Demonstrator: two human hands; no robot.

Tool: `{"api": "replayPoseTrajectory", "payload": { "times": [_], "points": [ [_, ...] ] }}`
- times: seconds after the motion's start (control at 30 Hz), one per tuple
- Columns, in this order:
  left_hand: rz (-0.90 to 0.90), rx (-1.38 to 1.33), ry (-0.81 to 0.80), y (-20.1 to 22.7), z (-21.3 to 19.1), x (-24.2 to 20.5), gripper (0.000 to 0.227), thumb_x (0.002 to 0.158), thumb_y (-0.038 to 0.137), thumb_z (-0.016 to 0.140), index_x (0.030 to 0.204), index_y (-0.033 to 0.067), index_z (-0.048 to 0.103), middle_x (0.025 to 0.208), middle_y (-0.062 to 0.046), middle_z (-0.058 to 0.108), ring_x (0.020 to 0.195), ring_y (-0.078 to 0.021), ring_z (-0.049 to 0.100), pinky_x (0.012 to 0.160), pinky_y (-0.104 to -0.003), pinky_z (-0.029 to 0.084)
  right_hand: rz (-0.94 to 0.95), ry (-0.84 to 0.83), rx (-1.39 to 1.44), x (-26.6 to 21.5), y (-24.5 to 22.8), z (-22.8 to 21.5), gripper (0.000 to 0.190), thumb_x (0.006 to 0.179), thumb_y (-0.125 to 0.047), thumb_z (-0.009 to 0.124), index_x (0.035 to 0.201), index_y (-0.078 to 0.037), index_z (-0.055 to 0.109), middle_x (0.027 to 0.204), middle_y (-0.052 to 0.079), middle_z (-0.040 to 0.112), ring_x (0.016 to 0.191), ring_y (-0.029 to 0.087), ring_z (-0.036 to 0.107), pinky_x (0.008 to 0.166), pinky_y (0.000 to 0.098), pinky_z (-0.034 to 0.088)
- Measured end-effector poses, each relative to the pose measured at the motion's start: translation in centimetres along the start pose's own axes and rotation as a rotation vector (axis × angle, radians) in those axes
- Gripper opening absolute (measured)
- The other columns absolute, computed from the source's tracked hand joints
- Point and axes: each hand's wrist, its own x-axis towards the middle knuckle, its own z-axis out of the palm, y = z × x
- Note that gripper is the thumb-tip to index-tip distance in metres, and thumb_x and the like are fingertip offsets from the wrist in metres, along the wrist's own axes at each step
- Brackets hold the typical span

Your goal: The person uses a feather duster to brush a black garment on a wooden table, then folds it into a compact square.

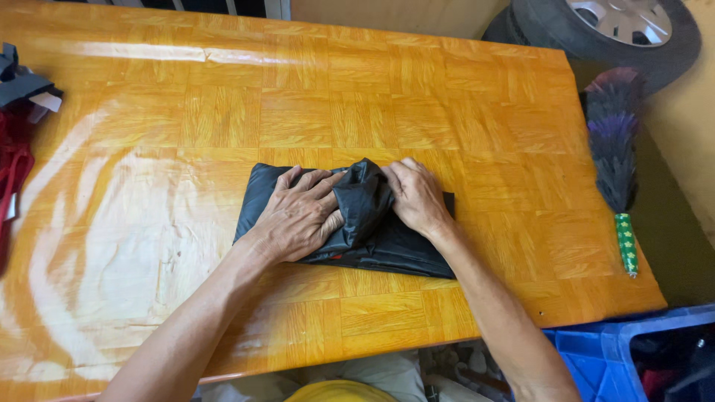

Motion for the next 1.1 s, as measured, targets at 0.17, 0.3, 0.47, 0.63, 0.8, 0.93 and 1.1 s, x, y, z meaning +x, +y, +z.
{"api": "replayPoseTrajectory", "payload": {
  "times": [0.17, 0.3, 0.47, 0.63, 0.8, 0.93, 1.1],
  "points": [
    [0.017, 0.077, -0.054, 0.8, -1.0, 0.2, 0.057, 0.106, 0.053, 0.028, 0.121, 0.0108, 0.063, 0.154, -0.012, 0.047, 0.147, -0.0340, 0.037, 0.114, -0.064, 0.023, 0.075, 0.045, 0.188, -0.7, -0.4, -0.3, 0.046, 0.113, -0.042, 0.041, 0.080, -0.013, 0.055, 0.074, 0.010, 0.056, 0.075, 0.032, 0.062, 0.070, 0.0399, 0.050],
    [0.017, 0.134, -0.125, 2.0, -2.2, 0.3, 0.074, 0.102, 0.066, 0.025, 0.158, 0.0181, 0.036, 0.155, -0.014, 0.042, 0.143, -0.0379, 0.040, 0.112, -0.072, 0.022, 0.223, 0.087, 0.360, -1.0, -0.8, -1.2, 0.055, 0.112, -0.050, 0.038, 0.078, -0.010, 0.055, 0.069, 0.012, 0.058, 0.072, 0.025, 0.063, 0.065, 0.0408, 0.049],
    [-0.012, 0.205, -0.287, 4.6, -3.8, 0.9, 0.076, 0.098, 0.067, 0.033, 0.164, 0.0324, 0.019, 0.160, -0.014, 0.037, 0.144, -0.0446, 0.036, 0.109, -0.085, 0.013, 0.443, 0.209, 0.710, -0.5, 2.1, -0.5, 0.059, 0.108, -0.062, 0.035, 0.074, -0.018, 0.053, 0.055, -0.002, 0.047, 0.052, 0.012, 0.056, 0.045, 0.0213, 0.045],
    [-0.034, 0.270, -0.400, 5.4, -3.4, 2.0, 0.078, 0.088, 0.057, 0.054, 0.160, 0.0333, 0.033, 0.164, -0.012, 0.033, 0.140, -0.0507, 0.036, 0.101, -0.093, 0.016, 0.487, 0.272, 0.881, -0.1, 1.6, -0.9, 0.055, 0.105, -0.061, 0.046, 0.072, -0.017, 0.052, 0.050, -0.002, 0.044, 0.042, 0.009, 0.053, 0.036, 0.0180, 0.041],
    [0.126, 0.026, -0.201, 3.0, -0.1, 1.4, 0.066, 0.091, 0.044, 0.034, 0.150, 0.0190, 0.050, 0.162, -0.008, 0.039, 0.153, -0.0387, 0.027, 0.117, -0.076, 0.003, 0.280, 0.143, 0.602, 0.0, 1.3, -0.3, 0.045, 0.109, -0.047, 0.050, 0.078, -0.015, 0.053, 0.060, 0.000, 0.044, 0.062, 0.013, 0.051, 0.057, 0.0260, 0.040],
    [0.106, -0.047, -0.168, 3.6, -0.8, 1.4, 0.063, 0.105, 0.055, 0.021, 0.145, 0.0197, 0.054, 0.160, -0.009, 0.043, 0.152, -0.0367, 0.030, 0.118, -0.073, 0.001, 0.238, 0.080, 0.507, 0.0, -1.5, -1.7, 0.045, 0.109, -0.045, 0.050, 0.077, -0.014, 0.052, 0.060, 0.002, 0.043, 0.064, 0.014, 0.048, 0.061, 0.0295, 0.041],
    [0.042, -0.038, -0.142, 3.6, -0.3, 1.8, 0.062, 0.099, 0.052, 0.047, 0.149, 0.0162, 0.046, 0.163, -0.015, 0.034, 0.154, -0.0372, 0.025, 0.119, -0.069, 0.010, 0.234, 0.082, 0.558, 0.4, -5.3, -3.6, 0.048, 0.111, -0.041, 0.047, 0.071, -0.016, 0.051, 0.060, -0.001, 0.041, 0.062, 0.012, 0.045, 0.059, 0.0276, 0.038]
  ]
}}
